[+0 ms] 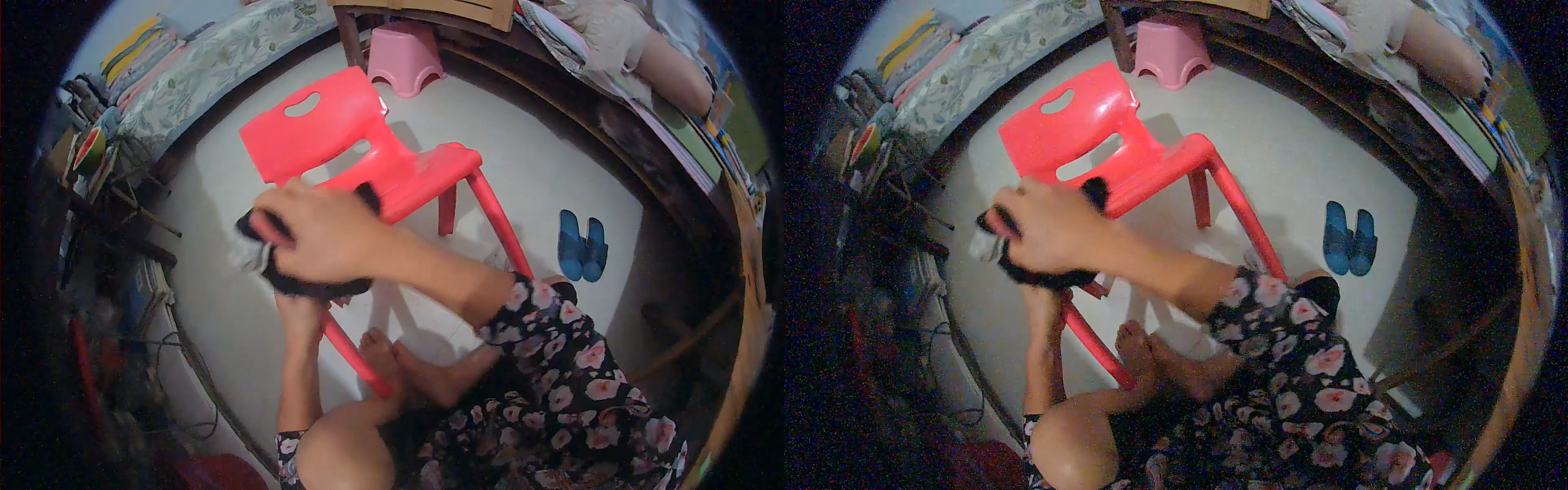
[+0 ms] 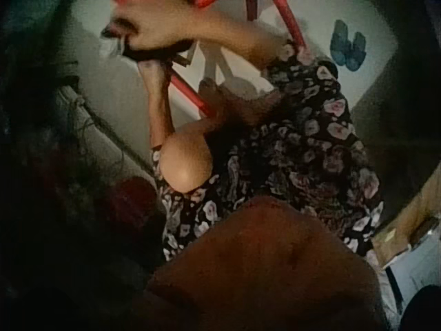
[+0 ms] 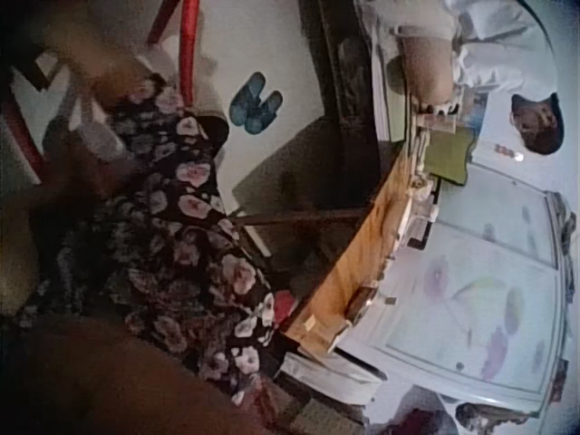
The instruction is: Wiping down a small pink plastic chair with a black cloth.
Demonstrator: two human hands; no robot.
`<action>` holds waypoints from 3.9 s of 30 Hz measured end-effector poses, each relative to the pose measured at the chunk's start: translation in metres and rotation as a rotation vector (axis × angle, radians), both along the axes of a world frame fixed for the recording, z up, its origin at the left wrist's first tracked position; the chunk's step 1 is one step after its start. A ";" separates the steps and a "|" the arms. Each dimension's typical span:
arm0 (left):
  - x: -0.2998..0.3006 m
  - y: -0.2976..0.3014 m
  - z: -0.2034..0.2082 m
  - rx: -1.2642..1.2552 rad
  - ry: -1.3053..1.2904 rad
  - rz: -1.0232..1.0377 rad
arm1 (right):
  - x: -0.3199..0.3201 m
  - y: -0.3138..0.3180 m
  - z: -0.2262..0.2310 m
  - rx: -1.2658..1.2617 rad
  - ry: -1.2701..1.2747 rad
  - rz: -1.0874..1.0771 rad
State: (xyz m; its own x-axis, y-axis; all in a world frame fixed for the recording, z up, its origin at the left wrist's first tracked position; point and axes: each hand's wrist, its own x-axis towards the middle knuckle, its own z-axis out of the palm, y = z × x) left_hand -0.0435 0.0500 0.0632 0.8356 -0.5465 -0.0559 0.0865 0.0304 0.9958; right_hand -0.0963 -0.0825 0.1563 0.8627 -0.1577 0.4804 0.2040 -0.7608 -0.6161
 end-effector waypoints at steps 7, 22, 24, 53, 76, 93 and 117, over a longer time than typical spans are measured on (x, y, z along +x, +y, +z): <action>-0.007 0.000 0.016 0.055 -0.038 0.080 | -0.051 -0.119 -0.005 0.238 -0.064 -0.226; 0.011 -0.001 -0.015 -0.022 0.005 -0.031 | 0.019 0.032 -0.021 -0.116 -0.397 -0.087; 0.009 -0.002 -0.035 -0.158 -0.018 0.071 | 0.023 0.048 -0.022 -0.148 -0.360 -0.135; 0.004 0.009 -0.004 0.034 -0.158 0.029 | -0.060 -0.109 -0.018 -0.019 -0.364 -0.125; 0.016 0.015 -0.004 0.056 -0.031 -0.016 | -0.048 -0.121 -0.018 0.017 -0.357 -0.336; 0.000 0.006 -0.021 -0.013 -0.044 0.076 | 0.003 0.022 -0.007 0.032 -0.160 -0.049; -0.013 -0.013 -0.003 -0.028 -0.075 0.057 | -0.009 -0.009 0.010 -0.107 0.010 -0.174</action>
State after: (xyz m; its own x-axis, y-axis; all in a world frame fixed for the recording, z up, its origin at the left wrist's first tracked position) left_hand -0.0566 0.0368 0.0602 0.8666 -0.4985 0.0232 0.0086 0.0615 0.9981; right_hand -0.1055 -0.0911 0.1658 0.8318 -0.2538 0.4936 0.0576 -0.8451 -0.5315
